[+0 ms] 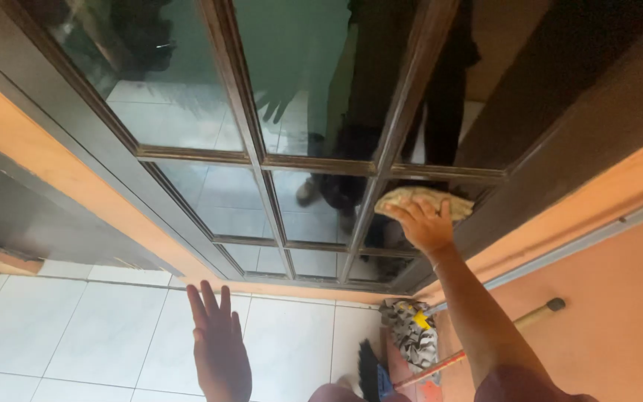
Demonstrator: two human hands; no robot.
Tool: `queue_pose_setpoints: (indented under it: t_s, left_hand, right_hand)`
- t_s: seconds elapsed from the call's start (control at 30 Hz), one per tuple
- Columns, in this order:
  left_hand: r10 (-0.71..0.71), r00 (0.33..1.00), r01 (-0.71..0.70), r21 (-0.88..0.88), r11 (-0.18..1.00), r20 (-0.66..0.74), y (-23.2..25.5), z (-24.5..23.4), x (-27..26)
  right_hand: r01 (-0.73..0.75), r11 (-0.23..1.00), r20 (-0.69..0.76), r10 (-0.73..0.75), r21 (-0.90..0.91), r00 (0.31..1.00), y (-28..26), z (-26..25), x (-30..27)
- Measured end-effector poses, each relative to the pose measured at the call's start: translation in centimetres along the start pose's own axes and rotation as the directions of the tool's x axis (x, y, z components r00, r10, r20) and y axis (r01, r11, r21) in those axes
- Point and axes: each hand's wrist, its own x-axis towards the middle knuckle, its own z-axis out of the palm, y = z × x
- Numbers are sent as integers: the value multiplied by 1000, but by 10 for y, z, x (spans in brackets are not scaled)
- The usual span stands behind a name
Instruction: Cleaning the glass panes of a wooden-framed door using a cloth.
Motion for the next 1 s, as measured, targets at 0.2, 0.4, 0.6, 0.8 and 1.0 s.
queue_pose_setpoints:
  t_s: [0.2, 0.4, 0.6, 0.8, 1.0]
  left_hand:
    - [-117, 990, 120, 24, 993, -83, -50, -40, 29]
    - [-118, 992, 121, 91, 988, -42, -24, 0, 49]
    - [-90, 996, 88, 91, 992, 14, -24, 4, 54]
    - [-60, 994, 58, 31, 998, 95, -36, 27, 54]
    - [-42, 998, 42, 2, 999, 46, -24, 22, 49]
  right_hand:
    - [118, 947, 539, -269, 298, 798, -42, 92, -99]
    - [-306, 452, 528, -528, 838, 666, -24, 123, -128]
    - [285, 958, 280, -270, -15, 921, 51, 24, -103]
    - [-380, 918, -142, 364, -108, 920, 11, 25, -32]
    - [-885, 254, -15, 963, 392, 269, -104, 57, -5]
